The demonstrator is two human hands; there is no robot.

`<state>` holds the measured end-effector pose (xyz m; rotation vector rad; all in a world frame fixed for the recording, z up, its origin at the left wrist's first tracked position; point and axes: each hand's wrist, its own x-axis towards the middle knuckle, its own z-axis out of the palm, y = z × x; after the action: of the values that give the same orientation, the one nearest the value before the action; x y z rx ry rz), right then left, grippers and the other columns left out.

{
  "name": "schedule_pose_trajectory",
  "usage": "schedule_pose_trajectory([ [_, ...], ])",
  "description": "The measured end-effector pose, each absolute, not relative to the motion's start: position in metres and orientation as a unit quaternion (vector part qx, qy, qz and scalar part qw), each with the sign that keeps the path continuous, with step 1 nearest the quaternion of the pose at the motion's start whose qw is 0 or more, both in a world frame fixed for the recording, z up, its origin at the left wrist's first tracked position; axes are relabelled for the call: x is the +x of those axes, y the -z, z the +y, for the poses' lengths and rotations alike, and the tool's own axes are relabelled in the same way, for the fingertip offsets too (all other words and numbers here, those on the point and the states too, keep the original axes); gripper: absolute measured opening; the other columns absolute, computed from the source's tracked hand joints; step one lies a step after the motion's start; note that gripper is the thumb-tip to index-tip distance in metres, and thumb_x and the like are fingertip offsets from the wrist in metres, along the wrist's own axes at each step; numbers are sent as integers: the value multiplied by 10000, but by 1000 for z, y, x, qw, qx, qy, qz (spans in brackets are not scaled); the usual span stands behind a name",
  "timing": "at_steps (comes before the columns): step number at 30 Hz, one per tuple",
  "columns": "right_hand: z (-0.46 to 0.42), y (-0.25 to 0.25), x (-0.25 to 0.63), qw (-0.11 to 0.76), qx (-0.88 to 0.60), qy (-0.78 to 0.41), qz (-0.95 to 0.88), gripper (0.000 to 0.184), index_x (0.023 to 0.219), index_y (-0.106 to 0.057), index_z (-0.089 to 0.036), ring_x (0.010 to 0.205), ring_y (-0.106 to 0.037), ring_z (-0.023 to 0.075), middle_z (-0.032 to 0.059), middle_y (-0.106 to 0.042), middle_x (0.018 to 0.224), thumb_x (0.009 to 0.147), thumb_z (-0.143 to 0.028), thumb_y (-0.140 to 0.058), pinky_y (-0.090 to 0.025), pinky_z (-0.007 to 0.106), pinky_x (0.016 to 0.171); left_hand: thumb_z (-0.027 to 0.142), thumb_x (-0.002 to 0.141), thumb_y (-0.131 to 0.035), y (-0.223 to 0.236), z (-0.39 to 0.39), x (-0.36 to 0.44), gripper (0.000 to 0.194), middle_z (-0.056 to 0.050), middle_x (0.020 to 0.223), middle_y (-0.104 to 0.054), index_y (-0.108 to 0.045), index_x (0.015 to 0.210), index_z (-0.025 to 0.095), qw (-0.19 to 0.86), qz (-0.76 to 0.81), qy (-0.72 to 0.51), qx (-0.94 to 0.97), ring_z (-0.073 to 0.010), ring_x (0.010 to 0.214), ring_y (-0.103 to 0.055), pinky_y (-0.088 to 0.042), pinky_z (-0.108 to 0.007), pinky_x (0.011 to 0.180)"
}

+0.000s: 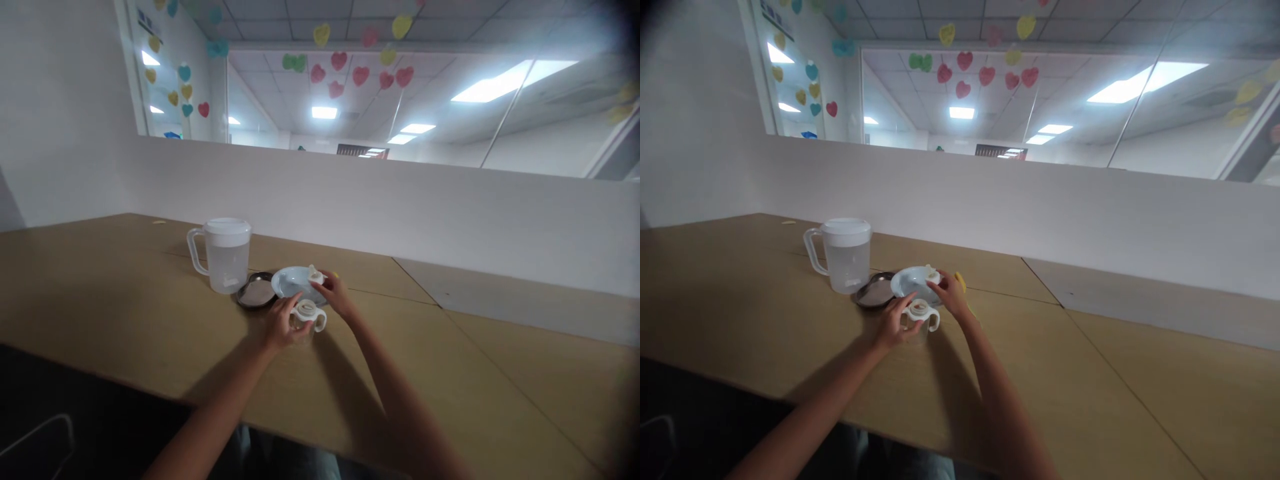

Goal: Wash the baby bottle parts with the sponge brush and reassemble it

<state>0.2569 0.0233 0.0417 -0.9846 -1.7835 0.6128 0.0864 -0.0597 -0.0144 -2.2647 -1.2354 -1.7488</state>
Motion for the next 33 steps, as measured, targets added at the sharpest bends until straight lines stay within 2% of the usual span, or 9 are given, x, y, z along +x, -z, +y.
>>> schedule_pose_trajectory([
  [3, 22, -45, 250, 408, -451, -197, -769, 529, 1103, -611, -150, 629, -578, 141, 9, -643, 713, 746, -540, -630, -441, 252, 588, 420, 734, -638, 15, -59, 86, 580, -112, 1074, -681, -549, 1245, 161, 23, -393, 561, -728, -254, 965, -648, -537, -402, 867],
  [7, 20, -56, 234, 326, -478, -136, -804, 378, 972, -662, -166, 720, -604, 152, 50, -685, 831, 777, -489, -640, -434, 257, 657, 420, 742, -628, 15, -58, 85, 591, -130, 1098, -674, -535, 1256, 144, 29, -384, 557, -736, -261, 981, -643, -539, -413, 864],
  [11, 21, -62, 221, 294, -488, -144, -809, 332, 834, -696, -185, 743, -606, 167, 38, -696, 826, 796, -502, -603, -415, 264, 660, 421, 739, -626, 15, -57, 85, 612, -117, 1075, -676, -513, 1280, 158, 28, -388, 563, -729, -246, 946, -648, -546, -406, 844],
  [14, 22, -60, 217, 323, -479, -204, -790, 351, 766, -686, -178, 714, -599, 172, 21, -668, 738, 771, -516, -592, -412, 268, 644, 419, 733, -633, 14, -58, 85, 593, -117, 1037, -683, -535, 1250, 147, 28, -384, 561, -733, -245, 929, -650, -547, -400, 839],
  [16, 23, -59, 216, 372, -457, -267, -763, 331, 755, -658, -180, 703, -595, 166, 9, -648, 715, 740, -505, -600, -428, 267, 649, 415, 737, -630, 12, -58, 85, 576, -122, 1037, -683, -544, 1236, 140, 27, -378, 563, -734, -243, 924, -651, -546, -396, 838],
  [20, 26, -63, 217, 495, -398, -391, -666, 304, 876, -594, -214, 699, -603, 144, -10, -632, 771, 662, -425, -640, -475, 271, 682, 423, 743, -621, 11, -58, 85, 571, -113, 1055, -683, -541, 1243, 160, 33, -376, 563, -735, -240, 930, -650, -539, -395, 853],
  [23, 29, -74, 222, 519, -362, -438, -638, 348, 947, -583, -227, 671, -601, 133, -13, -620, 792, 660, -421, -617, -483, 270, 666, 435, 751, -615, 11, -58, 85, 567, -105, 1051, -686, -542, 1245, 168, 27, -377, 557, -739, -237, 930, -649, -536, -389, 851],
  [26, 29, -88, 234, 494, -358, -431, -664, 342, 850, -599, -200, 679, -600, 137, 4, -620, 785, 648, -472, -636, -477, 262, 645, 441, 751, -618, 12, -59, 85, 560, -100, 1060, -685, -548, 1241, 179, 23, -388, 552, -738, -241, 941, -644, -533, -390, 851],
  [33, 25, -106, 266, 472, -407, -264, -737, 412, 788, -544, -176, 672, -574, 146, 24, -625, 741, 588, -484, -733, -431, 254, 588, 423, 763, -623, 10, -63, 84, 534, -110, 1065, -688, -557, 1226, 166, 7, -390, 549, -739, -243, 941, -648, -530, -387, 854],
])
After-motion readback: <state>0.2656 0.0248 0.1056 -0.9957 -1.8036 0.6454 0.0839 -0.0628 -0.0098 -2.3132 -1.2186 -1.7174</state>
